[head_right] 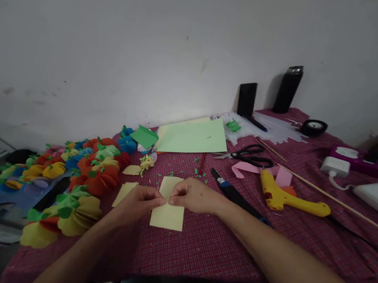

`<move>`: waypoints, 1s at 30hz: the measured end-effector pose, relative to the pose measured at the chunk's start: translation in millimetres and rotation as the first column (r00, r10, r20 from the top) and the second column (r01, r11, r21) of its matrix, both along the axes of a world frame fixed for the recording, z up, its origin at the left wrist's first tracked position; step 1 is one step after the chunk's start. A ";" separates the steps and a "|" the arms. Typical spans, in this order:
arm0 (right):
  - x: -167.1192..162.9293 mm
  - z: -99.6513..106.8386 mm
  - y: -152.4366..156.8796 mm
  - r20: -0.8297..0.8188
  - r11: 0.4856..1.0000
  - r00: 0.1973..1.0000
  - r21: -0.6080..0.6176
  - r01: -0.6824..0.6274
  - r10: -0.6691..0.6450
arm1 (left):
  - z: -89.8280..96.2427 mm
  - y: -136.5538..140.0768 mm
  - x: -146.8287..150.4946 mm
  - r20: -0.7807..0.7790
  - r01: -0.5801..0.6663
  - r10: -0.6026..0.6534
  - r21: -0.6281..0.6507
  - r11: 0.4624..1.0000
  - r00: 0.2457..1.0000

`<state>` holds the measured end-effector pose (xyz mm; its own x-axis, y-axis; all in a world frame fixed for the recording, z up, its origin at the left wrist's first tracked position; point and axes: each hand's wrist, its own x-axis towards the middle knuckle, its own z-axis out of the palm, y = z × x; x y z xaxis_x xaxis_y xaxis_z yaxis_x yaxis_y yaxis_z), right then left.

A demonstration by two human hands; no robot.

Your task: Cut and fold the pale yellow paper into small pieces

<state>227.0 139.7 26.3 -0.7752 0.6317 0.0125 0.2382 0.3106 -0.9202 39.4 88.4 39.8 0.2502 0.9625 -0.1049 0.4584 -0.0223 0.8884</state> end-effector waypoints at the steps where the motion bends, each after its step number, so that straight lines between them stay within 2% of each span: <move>1: -0.1 -1.3 1.0 -0.016 0.999 1.000 -0.026 0.022 -0.023 | 0.7 0.7 -1.8 0.018 -0.043 0.043 0.006 0.999 0.999; 4: -1.2 -2.9 5.5 -0.103 0.983 0.980 -0.083 0.161 -0.169 | 2.6 -0.6 -10.6 0.134 -0.256 0.253 0.004 0.967 0.958; 6: -5.0 -3.9 6.2 -0.177 0.953 0.938 -0.099 0.286 -0.299 | 0.2 -6.5 -10.4 0.281 -0.379 0.377 -0.050 0.924 0.883; 8: -10.9 -5.8 3.6 -0.244 0.922 0.890 -0.121 0.367 -0.386 | -6.5 -14.8 -1.6 0.439 -0.361 0.391 -0.154 0.920 0.809; 9: -14.0 -7.0 1.3 -0.264 0.913 0.875 -0.135 0.384 -0.407 | -10.8 -18.6 5.1 0.470 -0.329 0.376 -0.182 0.927 0.799; 13: -22.5 -10.3 -8.1 -0.280 0.924 0.890 -0.239 0.298 -0.360 | -22.7 -23.7 24.1 0.530 -0.364 0.404 -0.184 0.913 0.746; 16: -23.2 -9.5 -9.3 -0.295 0.922 0.901 -0.319 0.220 -0.318 | -16.1 -19.6 8.0 0.539 -0.411 0.413 -0.131 0.902 0.735; 18: -22.2 -8.4 -7.6 -0.306 0.915 0.896 -0.344 0.209 -0.320 | -5.9 -17.4 -17.8 0.467 -0.465 0.443 -0.075 0.882 0.765; 21: -20.9 -7.8 -5.4 -0.296 0.917 0.901 -0.339 0.211 -0.316 | 6.8 -16.3 -61.9 0.226 -0.508 0.488 0.040 0.860 0.843; 23: -20.6 -8.0 -5.5 -0.278 0.925 0.912 -0.319 0.208 -0.301 | 7.7 -16.2 -83.2 0.097 -0.523 0.514 0.135 0.842 0.853; 24: -20.6 -8.1 -6.0 -0.268 0.929 0.919 -0.309 0.204 -0.291 | 5.6 -16.2 -89.9 -0.006 -0.517 0.527 0.187 0.836 0.850; 27: -20.4 -7.4 -7.9 -0.235 0.938 0.935 -0.288 0.193 -0.264 | -4.9 -15.5 -95.7 -0.315 -0.452 0.549 0.332 0.828 0.774; 30: -19.5 -6.5 -7.7 -0.211 0.941 0.945 -0.285 0.185 -0.250 | -11.2 -13.4 -91.9 -0.436 -0.405 0.545 0.376 0.833 0.716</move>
